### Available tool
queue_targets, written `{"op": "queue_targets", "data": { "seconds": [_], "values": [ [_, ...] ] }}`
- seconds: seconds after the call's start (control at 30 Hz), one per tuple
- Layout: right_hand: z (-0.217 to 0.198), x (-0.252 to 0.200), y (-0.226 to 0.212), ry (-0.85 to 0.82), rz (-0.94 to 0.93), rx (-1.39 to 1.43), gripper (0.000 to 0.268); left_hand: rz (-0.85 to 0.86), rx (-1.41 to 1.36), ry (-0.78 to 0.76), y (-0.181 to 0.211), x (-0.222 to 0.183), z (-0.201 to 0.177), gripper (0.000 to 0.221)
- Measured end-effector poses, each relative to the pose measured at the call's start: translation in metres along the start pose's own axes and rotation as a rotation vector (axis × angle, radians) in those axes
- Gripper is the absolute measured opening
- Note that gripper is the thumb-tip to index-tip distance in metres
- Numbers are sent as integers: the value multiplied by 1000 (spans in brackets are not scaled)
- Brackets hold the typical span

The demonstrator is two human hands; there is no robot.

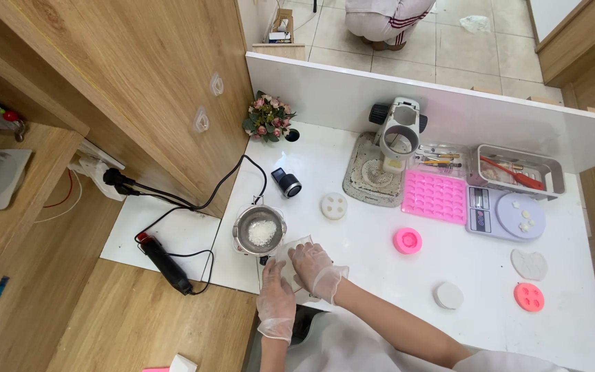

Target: Measuring and mixing wax flakes and fragrance oil into a container for candle making.

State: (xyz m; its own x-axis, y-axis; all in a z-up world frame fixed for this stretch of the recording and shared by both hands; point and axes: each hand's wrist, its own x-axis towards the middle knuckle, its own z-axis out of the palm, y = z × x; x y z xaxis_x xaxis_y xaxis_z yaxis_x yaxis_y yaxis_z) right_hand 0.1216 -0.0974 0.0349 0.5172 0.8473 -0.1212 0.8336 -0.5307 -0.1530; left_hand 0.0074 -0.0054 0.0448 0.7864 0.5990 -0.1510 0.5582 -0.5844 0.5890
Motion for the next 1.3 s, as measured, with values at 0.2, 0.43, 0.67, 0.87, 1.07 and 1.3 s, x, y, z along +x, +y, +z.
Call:
{"op": "queue_targets", "data": {
  "seconds": [0.2,0.43,0.67,0.87,1.07,1.3],
  "values": [
    [13,12,-2,-53,55,-61,32,17,-72,31,1,1,12,56],
    [-11,-3,13,80,74,-26,15,120,19,203,22,-9,3,69],
    [-31,1,24,-201,-29,-215,16,104,-39,118,19,-1,4,70],
    [-27,2,26,-52,-233,-78,13,67,-49,29,28,2,-2,71],
    [-35,-8,35,-29,-257,27,27,104,-48,62,24,5,-4,71],
    [-39,-12,56,160,-152,-116,19,40,-70,-13,18,5,-8,69]
  ]
}}
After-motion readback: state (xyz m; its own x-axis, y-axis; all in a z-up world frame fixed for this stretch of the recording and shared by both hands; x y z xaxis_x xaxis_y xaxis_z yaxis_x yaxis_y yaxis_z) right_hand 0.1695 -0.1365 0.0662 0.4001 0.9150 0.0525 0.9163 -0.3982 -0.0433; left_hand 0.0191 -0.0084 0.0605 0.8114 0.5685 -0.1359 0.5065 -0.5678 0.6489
